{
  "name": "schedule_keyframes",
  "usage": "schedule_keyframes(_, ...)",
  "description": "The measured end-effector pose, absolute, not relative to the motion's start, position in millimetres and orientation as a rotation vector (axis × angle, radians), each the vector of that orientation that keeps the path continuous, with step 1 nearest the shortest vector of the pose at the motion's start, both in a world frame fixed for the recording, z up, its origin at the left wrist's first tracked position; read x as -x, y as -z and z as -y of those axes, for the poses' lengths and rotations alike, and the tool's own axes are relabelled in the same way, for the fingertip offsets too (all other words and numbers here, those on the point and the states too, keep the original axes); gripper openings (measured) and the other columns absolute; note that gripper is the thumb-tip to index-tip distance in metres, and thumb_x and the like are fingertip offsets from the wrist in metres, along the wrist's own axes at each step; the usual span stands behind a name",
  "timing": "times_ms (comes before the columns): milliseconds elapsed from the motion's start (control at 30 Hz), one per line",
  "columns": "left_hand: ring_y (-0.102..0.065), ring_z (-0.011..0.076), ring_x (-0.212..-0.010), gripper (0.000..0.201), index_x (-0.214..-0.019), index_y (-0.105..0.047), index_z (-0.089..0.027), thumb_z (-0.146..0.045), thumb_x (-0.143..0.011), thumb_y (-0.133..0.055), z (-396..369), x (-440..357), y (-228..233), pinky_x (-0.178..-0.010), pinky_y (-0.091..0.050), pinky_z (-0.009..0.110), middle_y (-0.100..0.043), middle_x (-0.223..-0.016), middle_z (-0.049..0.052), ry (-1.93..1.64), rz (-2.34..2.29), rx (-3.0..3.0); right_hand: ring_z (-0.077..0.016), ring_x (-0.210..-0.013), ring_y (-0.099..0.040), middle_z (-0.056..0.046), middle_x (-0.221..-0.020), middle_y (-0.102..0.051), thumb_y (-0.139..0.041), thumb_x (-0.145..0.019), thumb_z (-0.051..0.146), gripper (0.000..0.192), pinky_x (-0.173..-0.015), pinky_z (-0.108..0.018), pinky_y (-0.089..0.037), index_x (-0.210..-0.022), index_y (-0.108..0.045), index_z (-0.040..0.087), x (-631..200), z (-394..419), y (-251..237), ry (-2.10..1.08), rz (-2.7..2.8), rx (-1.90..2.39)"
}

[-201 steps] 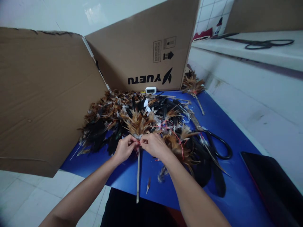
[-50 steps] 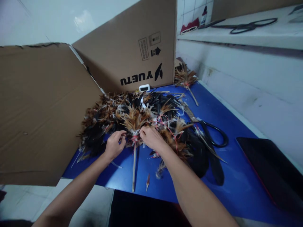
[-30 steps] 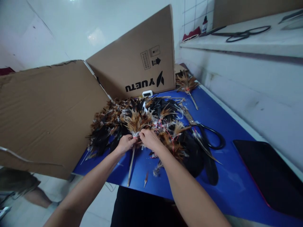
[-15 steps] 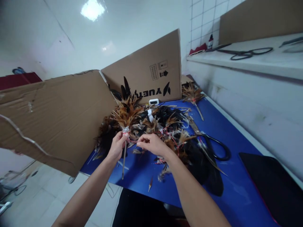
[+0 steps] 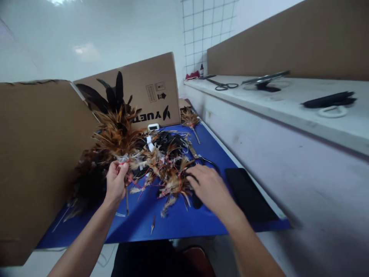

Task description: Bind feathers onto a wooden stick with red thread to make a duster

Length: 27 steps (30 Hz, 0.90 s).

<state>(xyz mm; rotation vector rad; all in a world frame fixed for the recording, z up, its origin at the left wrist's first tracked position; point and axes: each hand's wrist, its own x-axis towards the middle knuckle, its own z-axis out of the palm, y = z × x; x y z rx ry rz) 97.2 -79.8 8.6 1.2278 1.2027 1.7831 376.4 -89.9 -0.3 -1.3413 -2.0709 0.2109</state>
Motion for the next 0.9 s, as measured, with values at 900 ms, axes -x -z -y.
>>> schedule_keyframes(900,-0.043,0.0050,-0.038,0.033,-0.078,-0.046,-0.018,-0.051,-0.076,-0.053,46,-102,16,-0.033,-0.025,0.016,-0.049,-0.059,-0.006,-1.781,-0.927,-0.802,-0.0208,-0.073,-0.063,-0.009,-0.081,-0.064,-0.054,-0.068,0.013,0.039,-0.057,-0.025,-0.039,-0.107,-0.046,0.016,-402,-37,25,-0.320,2.066,2.293)
